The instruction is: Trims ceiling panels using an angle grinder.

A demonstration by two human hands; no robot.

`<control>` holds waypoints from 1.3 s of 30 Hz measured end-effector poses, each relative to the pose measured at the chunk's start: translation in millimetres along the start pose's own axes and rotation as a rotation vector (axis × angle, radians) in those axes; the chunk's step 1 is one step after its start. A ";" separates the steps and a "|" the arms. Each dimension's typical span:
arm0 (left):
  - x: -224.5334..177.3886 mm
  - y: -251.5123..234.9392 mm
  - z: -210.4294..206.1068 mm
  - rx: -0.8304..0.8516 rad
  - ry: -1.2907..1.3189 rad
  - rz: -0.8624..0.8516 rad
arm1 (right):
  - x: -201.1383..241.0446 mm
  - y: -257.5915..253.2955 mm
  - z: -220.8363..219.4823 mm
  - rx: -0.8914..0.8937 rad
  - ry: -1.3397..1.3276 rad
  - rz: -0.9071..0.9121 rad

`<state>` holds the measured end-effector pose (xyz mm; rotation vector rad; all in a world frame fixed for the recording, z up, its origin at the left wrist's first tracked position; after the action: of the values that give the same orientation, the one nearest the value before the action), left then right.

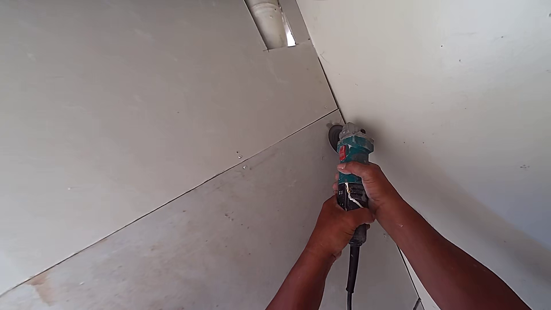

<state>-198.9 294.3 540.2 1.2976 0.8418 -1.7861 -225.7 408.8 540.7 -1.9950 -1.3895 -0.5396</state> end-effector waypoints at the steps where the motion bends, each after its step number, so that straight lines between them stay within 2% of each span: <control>1: -3.2 -1.1 0.0 -0.004 -0.002 -0.004 | 2.8 -1.5 -1.4 0.001 0.014 0.002; 7: -5.3 3.0 5.1 -0.005 0.017 -0.024 | 4.5 -0.1 -11.5 0.008 0.024 0.005; 31: 3.2 -5.1 -4.4 0.025 0.046 -0.004 | 3.8 -3.0 3.9 -0.024 0.031 0.005; 39: -1.6 0.2 4.1 0.004 0.049 -0.029 | 6.8 -0.1 -10.7 -0.009 0.064 0.017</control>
<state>-200.3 291.0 542.9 1.3433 0.8890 -1.7858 -223.0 405.8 552.7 -1.9771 -1.3323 -0.5977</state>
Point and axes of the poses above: each hand's wrist, its own y-axis away from the middle knuckle, its own z-axis out of the back of the hand, x = y × z, the point moved 5 cm from there along -y, towards the middle knuckle, and after that the axes turned 2 degrees about -y, right-handed, at the moved point
